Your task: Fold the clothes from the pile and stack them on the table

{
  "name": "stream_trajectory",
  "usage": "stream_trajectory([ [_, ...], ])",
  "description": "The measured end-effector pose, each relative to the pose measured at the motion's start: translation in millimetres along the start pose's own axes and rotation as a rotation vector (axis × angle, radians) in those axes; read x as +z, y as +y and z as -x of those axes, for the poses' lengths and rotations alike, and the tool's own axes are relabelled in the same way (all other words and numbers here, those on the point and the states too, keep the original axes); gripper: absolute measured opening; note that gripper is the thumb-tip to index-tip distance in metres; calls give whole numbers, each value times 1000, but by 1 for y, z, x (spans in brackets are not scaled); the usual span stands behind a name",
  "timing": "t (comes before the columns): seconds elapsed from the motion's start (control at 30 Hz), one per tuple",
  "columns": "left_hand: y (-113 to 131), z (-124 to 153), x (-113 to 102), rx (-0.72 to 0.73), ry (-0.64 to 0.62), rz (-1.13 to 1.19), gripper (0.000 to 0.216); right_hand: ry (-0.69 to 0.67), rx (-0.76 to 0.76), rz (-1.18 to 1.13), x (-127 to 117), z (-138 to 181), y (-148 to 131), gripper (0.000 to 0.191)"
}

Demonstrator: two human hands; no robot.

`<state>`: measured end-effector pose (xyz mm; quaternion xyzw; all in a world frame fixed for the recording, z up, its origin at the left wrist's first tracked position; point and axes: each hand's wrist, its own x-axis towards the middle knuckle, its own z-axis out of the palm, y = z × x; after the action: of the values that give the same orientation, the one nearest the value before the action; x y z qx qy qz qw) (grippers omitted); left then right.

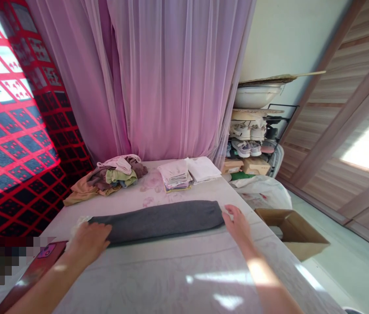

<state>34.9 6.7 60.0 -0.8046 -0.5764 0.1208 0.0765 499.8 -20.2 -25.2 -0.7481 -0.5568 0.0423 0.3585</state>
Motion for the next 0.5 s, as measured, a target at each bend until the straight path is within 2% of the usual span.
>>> stream_trajectory([
  [0.03, 19, -5, -7, 57, 29, 62, 17, -42, 113, 33, -2, -4, -4, 35],
  [0.1, 60, -15, -15, 171, 118, 193, 23, -161, 241, 94, -6, -13, -14, 43],
  [0.23, 127, -36, -8, 287, 200, 363, 42, -290, 291, 132, -5, -27, -25, 47],
  [0.33, 149, -49, 1, 294, 191, 414, 46, -306, 285, 20, -4, -35, -24, 47],
  [0.43, 156, -56, 5, 283, 132, 439, 44, -277, 343, -222, -3, -41, -22, 44],
  [0.5, 159, -57, 6, 282, 99, 446, 45, -264, 413, -368, -1, -45, -23, 50],
])
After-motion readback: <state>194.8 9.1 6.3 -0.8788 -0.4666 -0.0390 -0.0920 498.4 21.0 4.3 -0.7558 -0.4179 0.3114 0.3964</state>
